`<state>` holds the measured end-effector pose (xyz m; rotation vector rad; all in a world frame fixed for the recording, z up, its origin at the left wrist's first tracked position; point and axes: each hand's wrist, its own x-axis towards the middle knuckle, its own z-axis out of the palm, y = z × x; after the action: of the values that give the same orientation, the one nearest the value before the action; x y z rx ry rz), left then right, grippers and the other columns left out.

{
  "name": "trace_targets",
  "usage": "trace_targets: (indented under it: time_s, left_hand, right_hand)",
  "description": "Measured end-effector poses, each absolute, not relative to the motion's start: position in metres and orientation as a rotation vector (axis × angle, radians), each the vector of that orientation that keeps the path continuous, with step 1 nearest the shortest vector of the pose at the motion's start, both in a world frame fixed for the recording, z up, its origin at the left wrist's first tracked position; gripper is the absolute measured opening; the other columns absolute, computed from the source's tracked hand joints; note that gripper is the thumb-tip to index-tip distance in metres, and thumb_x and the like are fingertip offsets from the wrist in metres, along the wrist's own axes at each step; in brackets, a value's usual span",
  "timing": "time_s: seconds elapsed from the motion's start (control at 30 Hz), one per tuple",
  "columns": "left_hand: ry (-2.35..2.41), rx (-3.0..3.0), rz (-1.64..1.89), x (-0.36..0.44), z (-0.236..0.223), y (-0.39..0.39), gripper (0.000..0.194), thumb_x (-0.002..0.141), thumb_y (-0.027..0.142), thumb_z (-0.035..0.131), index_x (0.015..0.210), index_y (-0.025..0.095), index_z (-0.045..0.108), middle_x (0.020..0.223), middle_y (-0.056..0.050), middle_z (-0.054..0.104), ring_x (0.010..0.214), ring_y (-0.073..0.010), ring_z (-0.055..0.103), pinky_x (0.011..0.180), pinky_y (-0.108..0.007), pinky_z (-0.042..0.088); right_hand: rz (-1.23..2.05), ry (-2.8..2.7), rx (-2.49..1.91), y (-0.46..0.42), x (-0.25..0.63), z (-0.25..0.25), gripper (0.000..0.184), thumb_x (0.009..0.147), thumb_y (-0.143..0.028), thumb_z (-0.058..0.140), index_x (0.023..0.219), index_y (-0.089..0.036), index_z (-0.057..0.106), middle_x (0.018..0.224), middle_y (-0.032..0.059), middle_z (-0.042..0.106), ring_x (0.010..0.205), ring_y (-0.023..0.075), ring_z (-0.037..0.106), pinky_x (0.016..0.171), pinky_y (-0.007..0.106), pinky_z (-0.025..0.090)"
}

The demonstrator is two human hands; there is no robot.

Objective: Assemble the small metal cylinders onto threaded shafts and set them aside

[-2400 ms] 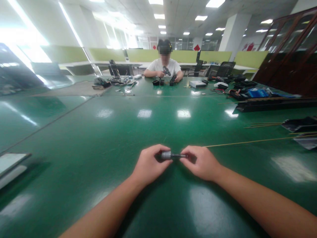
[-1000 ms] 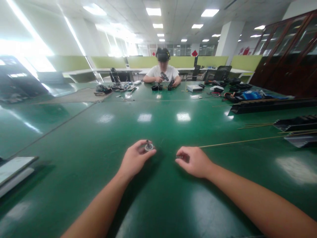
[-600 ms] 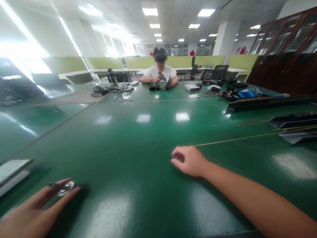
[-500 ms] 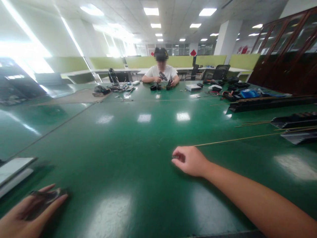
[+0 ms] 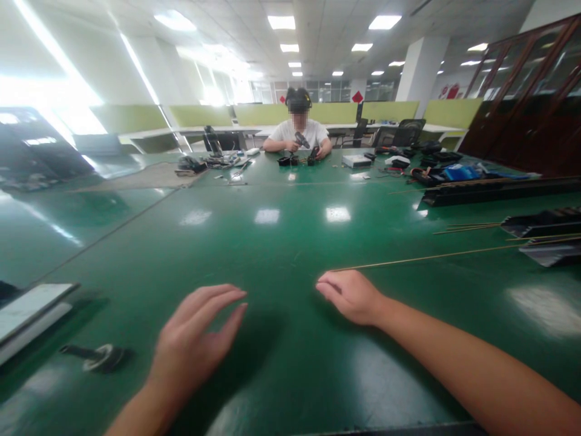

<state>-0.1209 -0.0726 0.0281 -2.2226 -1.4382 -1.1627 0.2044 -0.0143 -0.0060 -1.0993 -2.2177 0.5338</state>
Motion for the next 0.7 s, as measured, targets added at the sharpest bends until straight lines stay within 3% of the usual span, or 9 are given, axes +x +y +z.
trace_targets:
  time_s: [0.07,0.2,0.37,0.53,0.7]
  left_hand:
    - [-1.221,-2.528,-1.029,-0.079,0.035,-0.057,0.028,0.083,0.024,0.067,0.11,0.029,0.064,0.109,-0.002,0.067,0.097,-0.0198,0.065,0.09,-0.034,0.053]
    - [-0.978,-2.847,-0.744,-0.02,0.03,-0.032,0.036,0.086,0.025,0.063,0.122,0.026,0.06,0.118,-0.007,0.065,0.104,-0.0231,0.063,0.088,-0.037,0.053]
    - [-0.81,-2.928,-0.731,0.007,0.012,-0.022,0.026,0.086,0.013,0.055,0.109,0.02,0.063,0.105,-0.006,0.068,0.091,-0.0212,0.064,0.076,-0.034,0.053]
    - [-0.91,-2.978,-0.894,0.004,0.012,-0.025,0.023,0.09,0.012,0.047,0.102,0.018,0.066,0.094,-0.007,0.068,0.085,-0.0172,0.064,0.074,-0.028,0.053]
    - [-1.397,-2.714,-1.081,-0.045,0.033,-0.04,0.016,0.09,0.033,0.058,0.098,0.025,0.069,0.099,-0.002,0.072,0.089,-0.0189,0.068,0.084,-0.031,0.056]
  right_hand:
    - [0.568,-2.237,-1.063,-0.015,0.205,-0.004,0.03,0.1,-0.033,0.044,0.089,-0.019,0.067,0.081,0.0023,0.07,0.073,0.0139,0.061,0.071,0.026,0.042]
    - [0.599,-2.281,-1.046,-0.014,0.206,-0.005,0.027,0.1,-0.033,0.045,0.086,-0.018,0.063,0.077,0.0024,0.067,0.07,0.0143,0.06,0.066,0.025,0.04]
    - [0.582,-2.34,-1.01,-0.014,0.206,-0.011,0.018,0.094,-0.031,0.054,0.083,-0.017,0.059,0.08,0.0039,0.067,0.072,0.0153,0.06,0.067,0.025,0.04]
    - [0.65,-2.321,-1.032,-0.017,0.205,-0.006,0.025,0.092,-0.041,0.059,0.083,-0.018,0.061,0.071,0.0005,0.063,0.063,0.0124,0.055,0.06,0.023,0.036]
    - [0.785,-2.303,-1.024,-0.019,0.205,-0.001,0.028,0.089,-0.046,0.063,0.09,-0.018,0.066,0.069,-0.0008,0.066,0.06,0.011,0.056,0.058,0.022,0.037]
